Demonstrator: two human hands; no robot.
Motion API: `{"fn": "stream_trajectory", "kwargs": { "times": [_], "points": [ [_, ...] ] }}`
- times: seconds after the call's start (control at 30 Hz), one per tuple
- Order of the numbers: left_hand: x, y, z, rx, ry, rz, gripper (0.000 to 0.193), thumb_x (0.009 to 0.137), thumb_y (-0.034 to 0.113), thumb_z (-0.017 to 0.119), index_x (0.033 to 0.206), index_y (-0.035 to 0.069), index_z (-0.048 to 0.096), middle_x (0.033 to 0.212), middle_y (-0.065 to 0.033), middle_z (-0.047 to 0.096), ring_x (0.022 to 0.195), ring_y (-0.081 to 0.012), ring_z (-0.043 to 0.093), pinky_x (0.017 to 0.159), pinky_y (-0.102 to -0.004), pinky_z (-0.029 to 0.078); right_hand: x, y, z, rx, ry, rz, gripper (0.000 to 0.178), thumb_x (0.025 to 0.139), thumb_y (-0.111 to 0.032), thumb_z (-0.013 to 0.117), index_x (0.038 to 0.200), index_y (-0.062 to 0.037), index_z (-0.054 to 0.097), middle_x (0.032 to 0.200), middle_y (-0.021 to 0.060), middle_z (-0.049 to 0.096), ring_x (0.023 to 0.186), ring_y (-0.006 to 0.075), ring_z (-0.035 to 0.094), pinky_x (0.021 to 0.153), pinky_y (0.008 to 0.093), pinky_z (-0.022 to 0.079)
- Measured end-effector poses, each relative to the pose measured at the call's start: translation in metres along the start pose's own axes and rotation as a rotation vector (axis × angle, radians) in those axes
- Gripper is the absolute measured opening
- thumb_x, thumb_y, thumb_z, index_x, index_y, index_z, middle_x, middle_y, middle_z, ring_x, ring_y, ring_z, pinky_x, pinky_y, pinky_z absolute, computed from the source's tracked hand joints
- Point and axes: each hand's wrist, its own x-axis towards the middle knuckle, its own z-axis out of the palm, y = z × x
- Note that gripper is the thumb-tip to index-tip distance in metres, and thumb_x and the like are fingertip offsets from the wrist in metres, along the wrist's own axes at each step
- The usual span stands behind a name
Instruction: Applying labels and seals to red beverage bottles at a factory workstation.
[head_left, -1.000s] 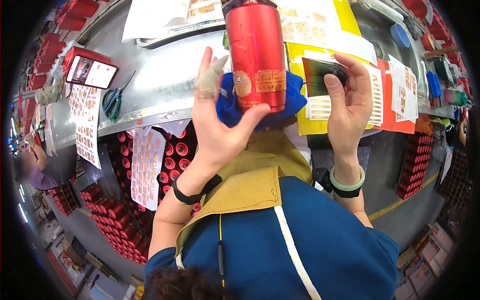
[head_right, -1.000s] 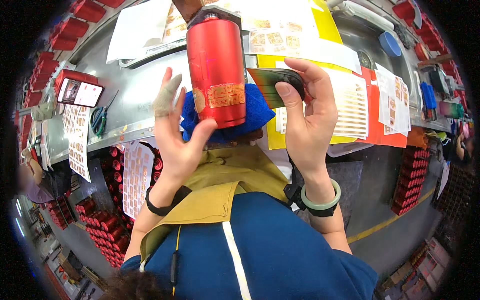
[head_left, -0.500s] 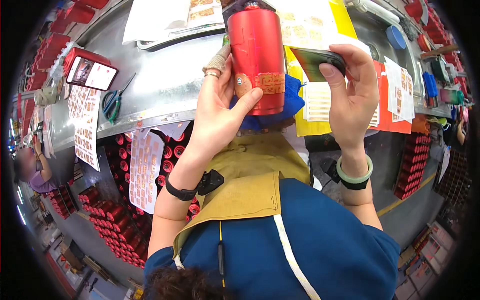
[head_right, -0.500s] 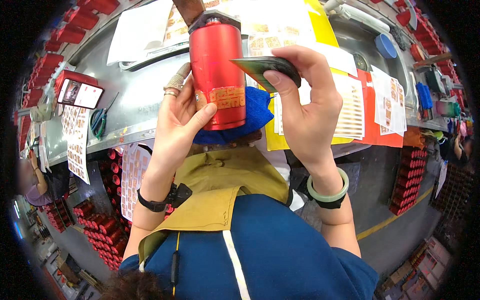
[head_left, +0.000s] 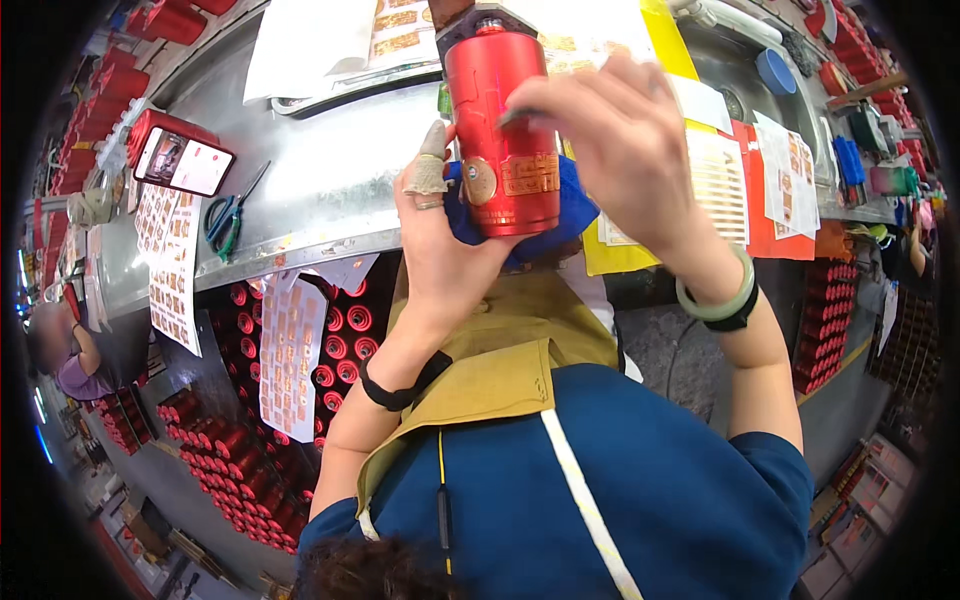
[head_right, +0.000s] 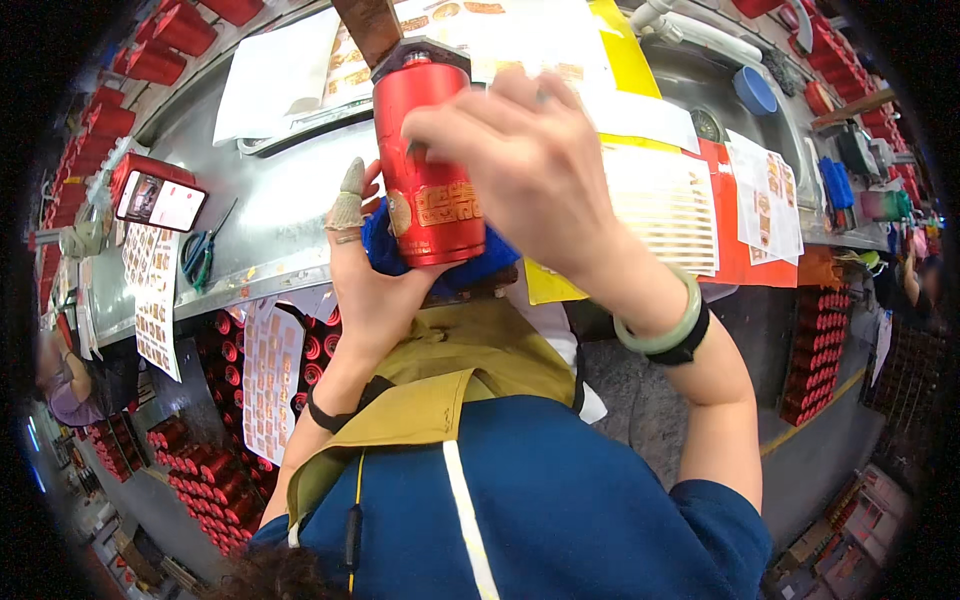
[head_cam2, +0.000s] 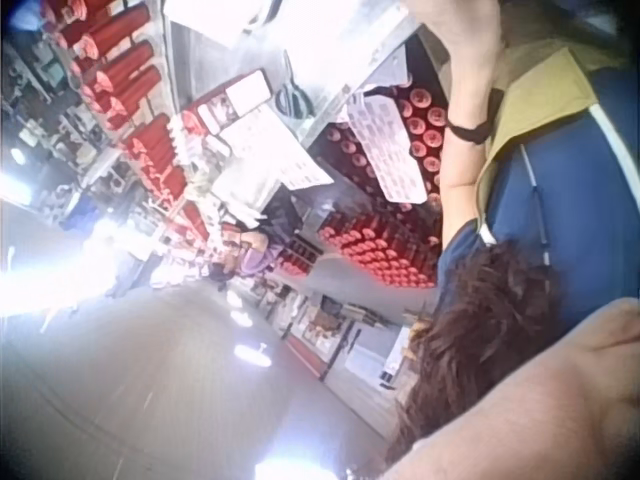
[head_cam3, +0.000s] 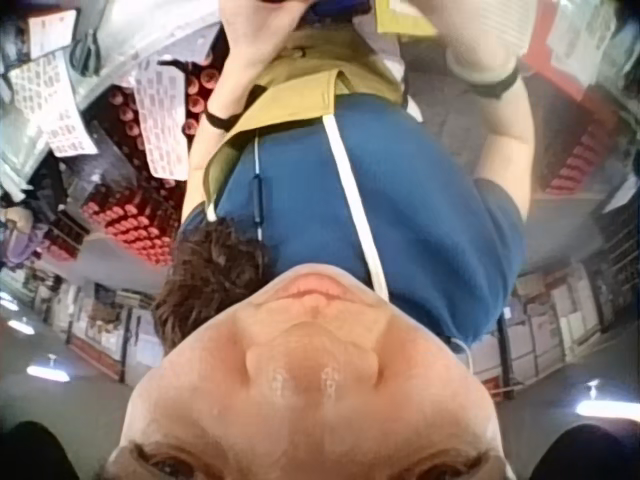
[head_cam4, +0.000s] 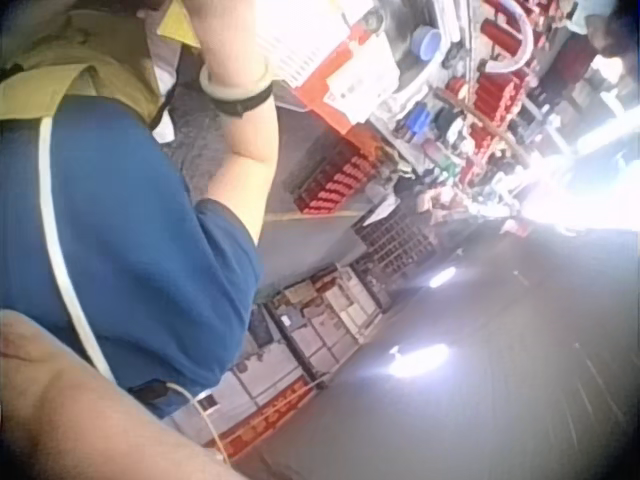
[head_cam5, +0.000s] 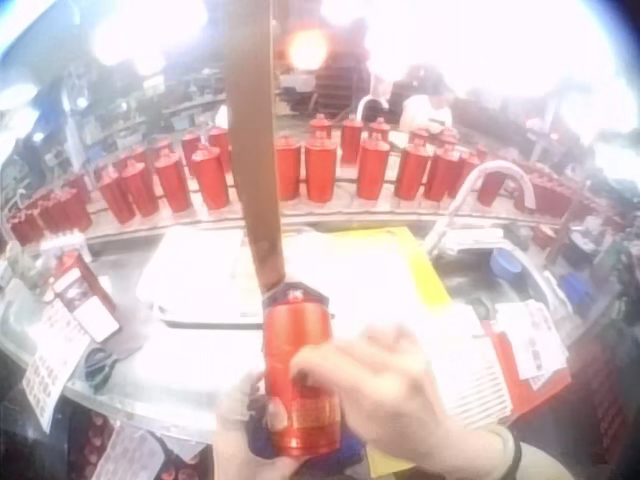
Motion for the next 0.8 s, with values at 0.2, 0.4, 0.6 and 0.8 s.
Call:
{"fn": "stream_trajectory", "kwargs": {
  "times": [0.2,0.4,0.6,0.8],
  "points": [
    [0.0,-0.011,0.003,-0.074,-0.034,0.024,0.088,0.073,0.006,0.088,0.15,-0.003,0.047,0.133,-0.0216,0.06,0.122,-0.0379,0.059,0.104,-0.043,0.049,-0.023,-0.032,0.0,0.221,-0.06,-0.093,0.025,0.075,-0.003,0.067,0.096,-0.0144,0.076,0.093,-0.0017,0.075,0.07,0.017,0.054,0.075,0.0334,0.042],
    [-0.005,-0.021,-0.004,-0.049,-0.066,0.083,0.085,0.077,0.006,0.083,0.152,-0.003,0.045,0.132,-0.0222,0.061,0.124,-0.0392,0.058,0.106,-0.0433,0.048,-0.02,-0.006,0.015,0.157,0.06,-0.087,0.025,0.075,-0.004,0.068,0.095,-0.0164,0.077,0.09,-0.004,0.075,0.071,0.0155,0.058,0.079,0.032,0.042],
    [-0.005,-0.021,-0.007,-0.072,-0.115,0.057,0.09,0.075,0.006,0.084,0.154,-0.005,0.042,0.132,-0.0224,0.062,0.125,-0.0401,0.057,0.108,-0.0439,0.046,-0.008,0.012,0.005,0.071,0.077,0.026,0.024,0.078,0.001,0.072,0.096,-0.0137,0.078,0.094,0.0003,0.078,0.071,0.0196,0.058,0.075,0.0331,0.042],
    [-0.005,-0.034,-0.005,-0.135,-0.199,0.002,0.098,0.077,0.008,0.085,0.159,-0.003,0.033,0.143,-0.0234,0.056,0.128,-0.0403,0.055,0.11,-0.0447,0.044,-0.033,-0.023,-0.001,0.377,-0.086,-0.054,0.023,0.076,0.0,0.074,0.094,-0.0136,0.076,0.091,0.002,0.076,0.076,0.0195,0.061,0.075,0.0334,0.045]
  ]
}}
